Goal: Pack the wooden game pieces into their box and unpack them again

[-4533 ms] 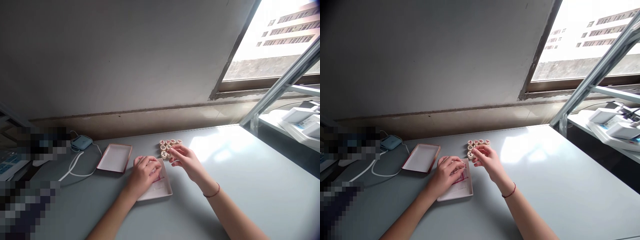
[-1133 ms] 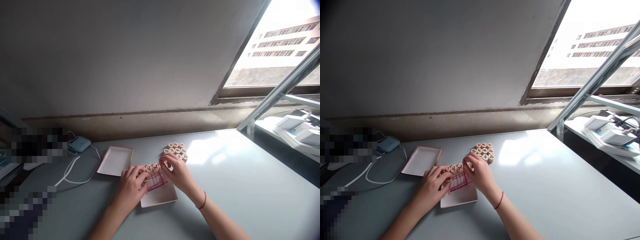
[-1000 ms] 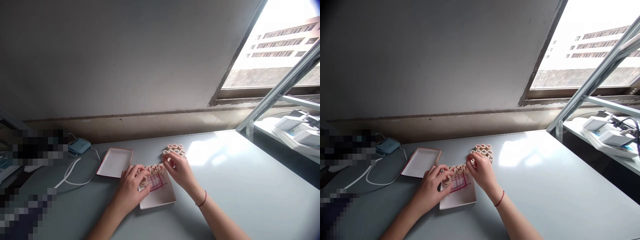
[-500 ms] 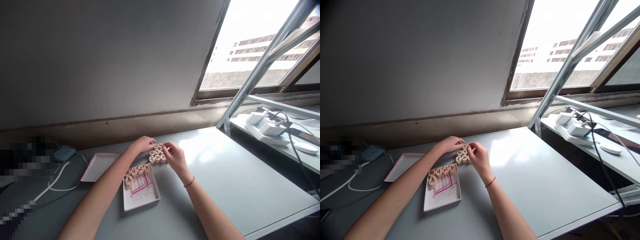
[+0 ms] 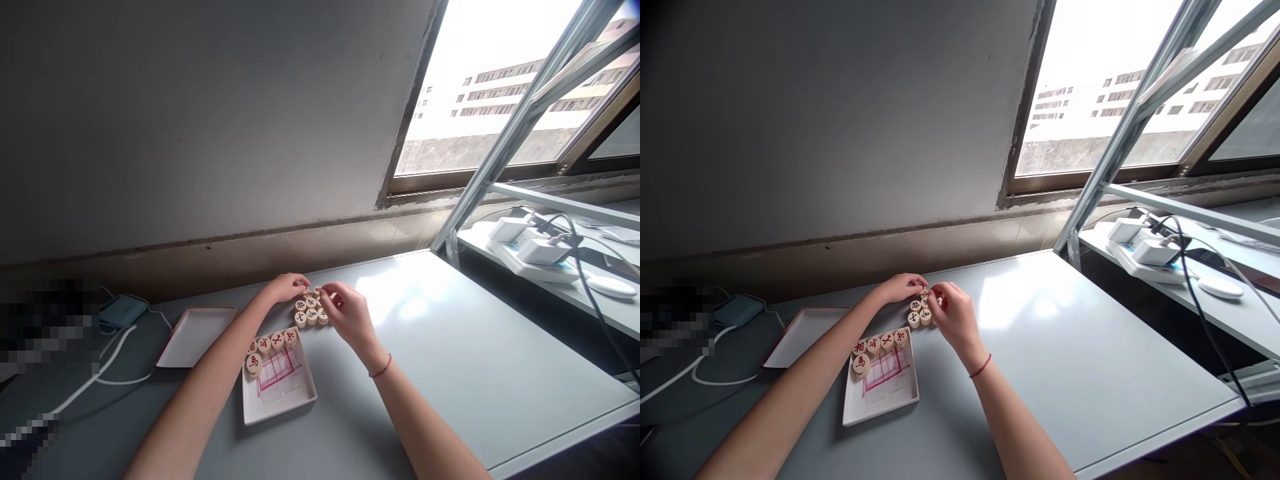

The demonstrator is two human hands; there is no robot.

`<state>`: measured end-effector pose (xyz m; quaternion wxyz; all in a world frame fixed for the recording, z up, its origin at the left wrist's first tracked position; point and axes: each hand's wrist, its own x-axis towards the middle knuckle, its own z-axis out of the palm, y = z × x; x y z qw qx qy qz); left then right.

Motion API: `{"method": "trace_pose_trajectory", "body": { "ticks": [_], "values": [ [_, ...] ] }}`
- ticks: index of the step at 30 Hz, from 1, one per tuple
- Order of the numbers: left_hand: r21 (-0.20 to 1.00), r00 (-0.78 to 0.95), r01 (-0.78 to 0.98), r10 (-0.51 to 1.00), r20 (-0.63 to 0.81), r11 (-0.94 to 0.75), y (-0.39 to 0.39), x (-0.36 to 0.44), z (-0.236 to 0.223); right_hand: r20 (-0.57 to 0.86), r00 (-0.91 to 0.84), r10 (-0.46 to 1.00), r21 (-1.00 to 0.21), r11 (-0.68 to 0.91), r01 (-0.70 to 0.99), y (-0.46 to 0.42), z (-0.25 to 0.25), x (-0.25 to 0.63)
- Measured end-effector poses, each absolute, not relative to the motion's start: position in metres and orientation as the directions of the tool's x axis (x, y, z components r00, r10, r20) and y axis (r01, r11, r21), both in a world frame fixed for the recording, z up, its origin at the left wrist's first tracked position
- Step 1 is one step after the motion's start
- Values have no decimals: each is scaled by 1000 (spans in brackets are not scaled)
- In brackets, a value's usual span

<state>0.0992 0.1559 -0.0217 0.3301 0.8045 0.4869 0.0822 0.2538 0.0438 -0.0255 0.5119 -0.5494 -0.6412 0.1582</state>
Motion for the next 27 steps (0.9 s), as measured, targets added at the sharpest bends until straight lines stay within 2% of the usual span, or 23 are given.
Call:
{"method": "trace_pose_trajectory", "body": {
  "ticks": [7,11,14,18,23,27],
  "values": [
    [776,387,595,921,-51,-207,113,45,-6,430,139,892,-779,289,557,48,-32,260],
    [836,338,524,941,-29,-162,54,4,-2,409,50,911,-705,281,651,53,-38,256],
    [771,311,595,950,41,-228,19,-8,-6,385,-19,923,-562,251,789,65,-37,250],
    [638,348,687,928,132,-348,-4,-6,-10,165,-98,981,-323,147,935,91,-28,240],
    [473,457,740,874,168,-478,-12,-4,-15,-29,-139,990,-206,130,970,123,-19,230],
    [407,478,754,856,199,-516,-14,-2,-22,-116,-172,978,-156,153,976,134,-18,227]
  ]
}}
